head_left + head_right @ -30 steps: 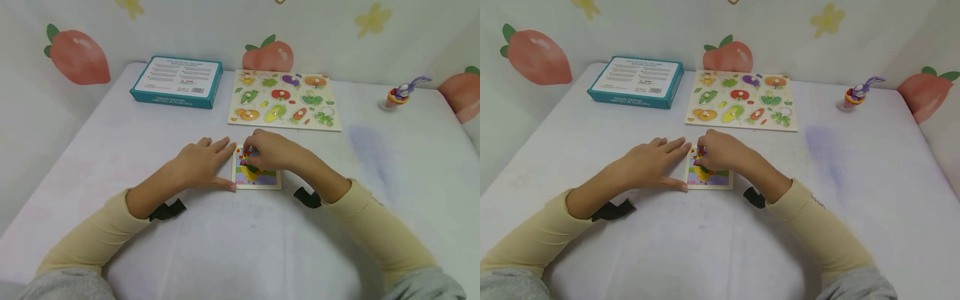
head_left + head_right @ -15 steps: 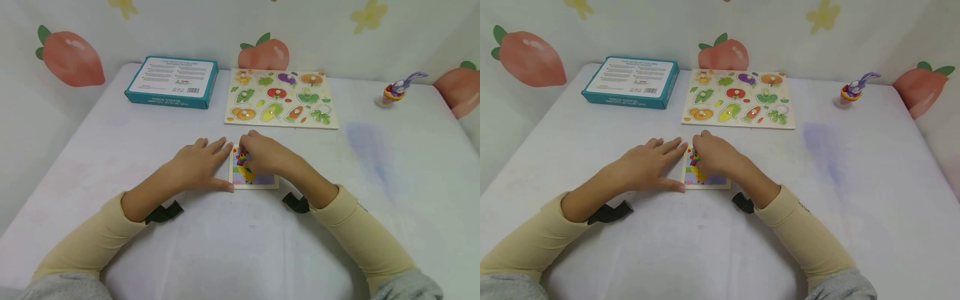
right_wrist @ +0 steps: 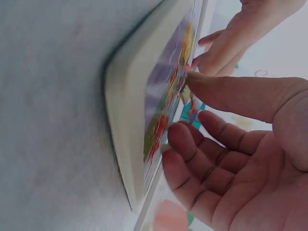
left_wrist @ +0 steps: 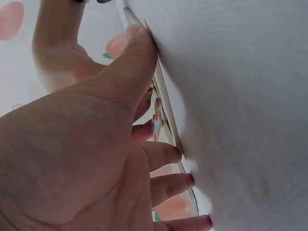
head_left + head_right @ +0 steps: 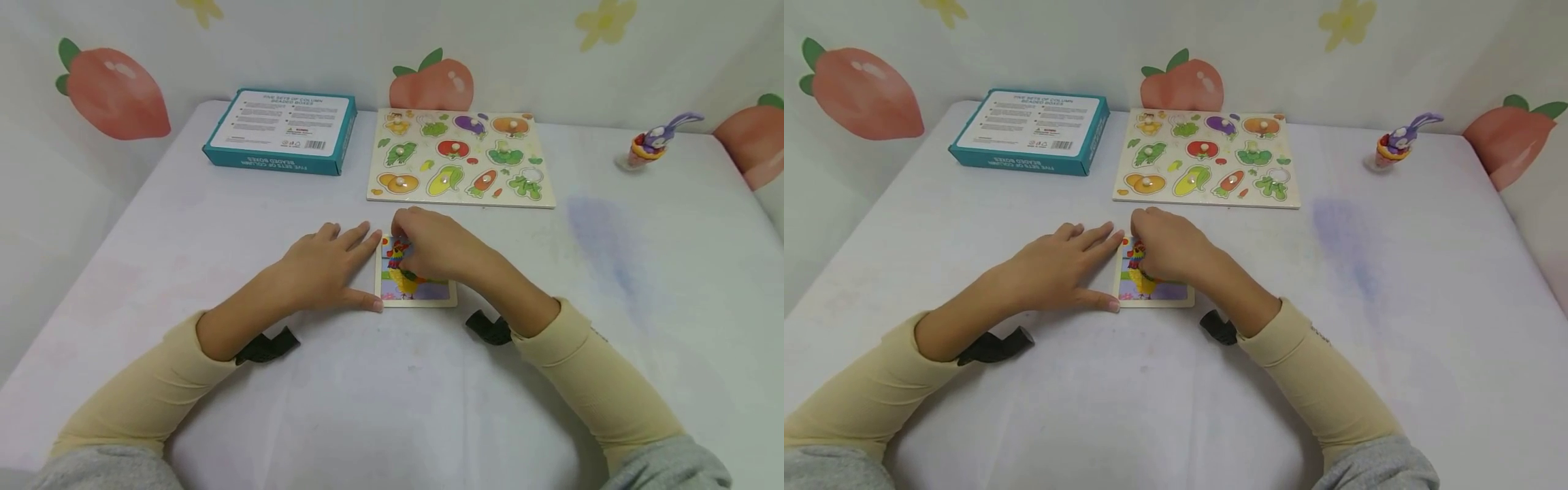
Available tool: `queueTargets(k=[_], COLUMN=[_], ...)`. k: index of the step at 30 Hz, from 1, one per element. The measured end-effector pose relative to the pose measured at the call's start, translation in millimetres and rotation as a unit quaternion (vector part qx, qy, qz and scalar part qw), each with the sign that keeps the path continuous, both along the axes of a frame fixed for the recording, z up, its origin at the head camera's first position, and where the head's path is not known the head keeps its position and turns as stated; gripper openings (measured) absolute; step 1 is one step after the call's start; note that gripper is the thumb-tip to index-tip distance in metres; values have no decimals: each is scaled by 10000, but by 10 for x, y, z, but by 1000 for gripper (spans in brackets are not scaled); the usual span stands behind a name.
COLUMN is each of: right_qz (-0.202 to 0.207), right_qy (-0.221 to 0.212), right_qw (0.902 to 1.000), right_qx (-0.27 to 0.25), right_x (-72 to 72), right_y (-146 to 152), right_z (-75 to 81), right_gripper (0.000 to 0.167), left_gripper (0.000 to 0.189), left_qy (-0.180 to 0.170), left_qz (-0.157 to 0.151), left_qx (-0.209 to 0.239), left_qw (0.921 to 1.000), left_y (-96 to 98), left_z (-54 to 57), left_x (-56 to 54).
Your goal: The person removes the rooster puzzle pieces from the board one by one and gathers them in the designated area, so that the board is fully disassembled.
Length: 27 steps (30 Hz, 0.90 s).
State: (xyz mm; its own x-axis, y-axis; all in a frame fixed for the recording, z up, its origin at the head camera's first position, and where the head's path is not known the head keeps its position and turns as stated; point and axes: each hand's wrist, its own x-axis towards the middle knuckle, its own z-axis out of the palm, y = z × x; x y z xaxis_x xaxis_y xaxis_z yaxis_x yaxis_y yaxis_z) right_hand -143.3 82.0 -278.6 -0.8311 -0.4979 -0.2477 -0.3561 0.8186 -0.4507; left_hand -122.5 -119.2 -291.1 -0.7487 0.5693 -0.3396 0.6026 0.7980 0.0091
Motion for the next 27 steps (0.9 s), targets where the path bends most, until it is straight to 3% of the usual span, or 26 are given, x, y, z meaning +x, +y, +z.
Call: queueTargets(k=[11,18,27], right_qz=[157,-120,-471], right_qy=[275,-180,-562], right_qw=[9941,9874,9829], right_qx=[-1041,-1565,-1689], right_x=[-82,-116,-123], right_y=[74,118,234], right_z=[-55,-44,40], right_gripper=[10,11,13], left_gripper=[111,111,111], left_qy=[31,-8,-63], left_qz=[-32,9,35], left_qx=[39,10,54], left_qw=[10000,10000,10000], left_y=[-3,5,12], left_z=[-3,-2,-4], left_x=[1,3,2])
